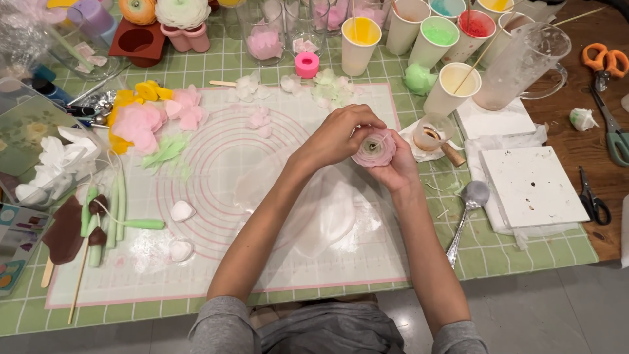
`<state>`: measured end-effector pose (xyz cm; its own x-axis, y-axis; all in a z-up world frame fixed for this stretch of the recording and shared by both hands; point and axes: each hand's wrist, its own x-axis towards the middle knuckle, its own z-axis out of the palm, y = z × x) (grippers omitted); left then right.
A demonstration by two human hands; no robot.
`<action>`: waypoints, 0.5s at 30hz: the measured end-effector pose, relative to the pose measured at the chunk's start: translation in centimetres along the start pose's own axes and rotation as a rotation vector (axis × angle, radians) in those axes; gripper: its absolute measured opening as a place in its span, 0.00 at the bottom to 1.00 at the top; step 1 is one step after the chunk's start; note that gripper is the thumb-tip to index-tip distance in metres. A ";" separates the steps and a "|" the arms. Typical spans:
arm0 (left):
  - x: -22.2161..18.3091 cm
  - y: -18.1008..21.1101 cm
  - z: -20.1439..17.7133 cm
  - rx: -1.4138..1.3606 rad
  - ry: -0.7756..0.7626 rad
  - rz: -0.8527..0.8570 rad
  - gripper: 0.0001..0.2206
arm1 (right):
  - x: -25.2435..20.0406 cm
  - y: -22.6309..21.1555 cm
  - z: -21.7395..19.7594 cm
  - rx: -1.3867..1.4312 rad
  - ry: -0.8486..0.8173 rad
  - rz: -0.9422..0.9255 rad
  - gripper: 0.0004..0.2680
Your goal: Assembling a decorative wax flower by attaching individual wax petals to a core.
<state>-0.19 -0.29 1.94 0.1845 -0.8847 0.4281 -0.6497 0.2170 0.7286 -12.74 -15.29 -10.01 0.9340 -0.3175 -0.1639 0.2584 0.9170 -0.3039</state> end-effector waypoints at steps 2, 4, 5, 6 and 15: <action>0.0 0.0 -0.1 -0.002 -0.001 -0.001 0.10 | 0.0 0.1 0.0 -0.007 0.000 0.003 0.14; 0.2 0.0 -0.1 -0.004 -0.003 0.001 0.10 | 0.0 0.0 0.1 -0.014 -0.002 0.003 0.14; 0.2 0.0 -0.1 -0.003 0.002 0.001 0.11 | -0.1 0.0 0.2 -0.023 0.007 0.000 0.14; 0.2 0.0 -0.1 -0.003 0.007 0.000 0.11 | -0.1 0.0 0.2 -0.031 0.015 -0.004 0.14; 0.1 -0.2 -0.3 0.015 0.005 0.003 0.12 | 0.4 0.0 -0.9 -0.014 0.020 0.011 0.15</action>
<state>0.23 -0.27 1.96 0.1861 -0.8821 0.4328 -0.6613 0.2134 0.7191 -12.57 -15.62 -10.90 0.9315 -0.3126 -0.1858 0.2449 0.9169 -0.3152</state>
